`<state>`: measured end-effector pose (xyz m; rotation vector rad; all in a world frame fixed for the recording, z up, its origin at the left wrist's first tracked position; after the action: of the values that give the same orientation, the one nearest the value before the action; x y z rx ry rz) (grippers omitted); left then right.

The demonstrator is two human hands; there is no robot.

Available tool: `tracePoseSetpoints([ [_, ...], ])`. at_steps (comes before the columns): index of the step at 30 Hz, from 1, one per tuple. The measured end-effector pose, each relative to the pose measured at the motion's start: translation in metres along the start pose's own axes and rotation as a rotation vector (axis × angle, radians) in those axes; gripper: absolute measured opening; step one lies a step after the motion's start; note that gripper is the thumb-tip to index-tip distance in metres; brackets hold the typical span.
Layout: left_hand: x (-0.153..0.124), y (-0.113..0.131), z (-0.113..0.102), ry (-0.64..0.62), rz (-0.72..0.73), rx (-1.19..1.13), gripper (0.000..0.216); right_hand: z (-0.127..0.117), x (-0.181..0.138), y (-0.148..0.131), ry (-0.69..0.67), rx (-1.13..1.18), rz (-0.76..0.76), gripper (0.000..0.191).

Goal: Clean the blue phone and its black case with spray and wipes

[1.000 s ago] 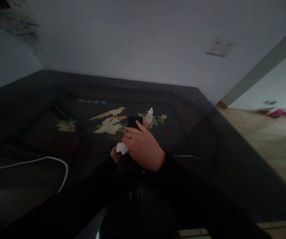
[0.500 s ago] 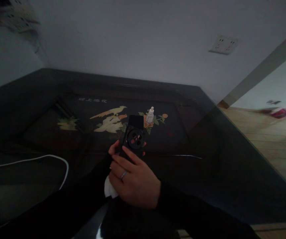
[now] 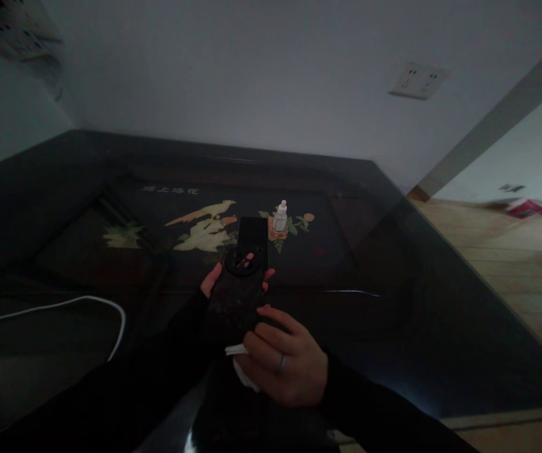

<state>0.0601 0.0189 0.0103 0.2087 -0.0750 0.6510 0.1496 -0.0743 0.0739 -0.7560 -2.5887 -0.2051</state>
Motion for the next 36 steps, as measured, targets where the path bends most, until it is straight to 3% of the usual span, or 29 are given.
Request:
tracePoseSetpoints([
  [5, 0.003, -0.001, 0.007, -0.035, -0.099, 0.001, 0.071, -0.010, -0.023, 0.015, 0.047, 0.060, 0.168, 0.010],
  [8, 0.003, -0.001, 0.009, -0.045, -0.067, 0.023, 0.074, -0.010, -0.027, 0.018, 0.064, 0.174, 0.261, 0.017],
  [14, 0.001, -0.002, 0.008, -0.072, -0.086, 0.030, 0.070, -0.005, -0.017, 0.017, 0.033, 0.288, 0.287, 0.024],
  [21, 0.000, 0.001, 0.005, -0.098, -0.084, 0.052, 0.062, -0.022, -0.016, 0.046, -0.023, 0.526, 0.324, 0.022],
  [24, 0.002, 0.000, 0.003, -0.104, -0.093, 0.025, 0.056, -0.021, -0.029, 0.082, 0.132, 0.698, 0.576, 0.014],
  [28, -0.001, 0.001, 0.006, -0.119, -0.108, 0.001, 0.051, 0.013, -0.059, 0.121, 0.383, 1.114, 1.100, 0.022],
  [33, -0.015, 0.012, 0.021, -0.162, -0.055, 0.095, 0.052, 0.037, -0.066, 0.121, 0.405, 1.255, 1.135, 0.034],
  [36, -0.021, 0.028, 0.023, -0.068, -0.014, 0.207, 0.048, 0.036, -0.065, 0.114, 0.382, 1.302, 1.104, 0.034],
])
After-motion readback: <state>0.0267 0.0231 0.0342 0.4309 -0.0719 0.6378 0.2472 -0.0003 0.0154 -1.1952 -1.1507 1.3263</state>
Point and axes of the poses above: each hand's wrist, its own x-axis towards the middle knuckle, its own z-axis out of the palm, y = z × x, the point moved 4 cm from there along x, towards the middle knuckle, and after that the axes turned 15 degrees about -y, right-handed, at the moved point
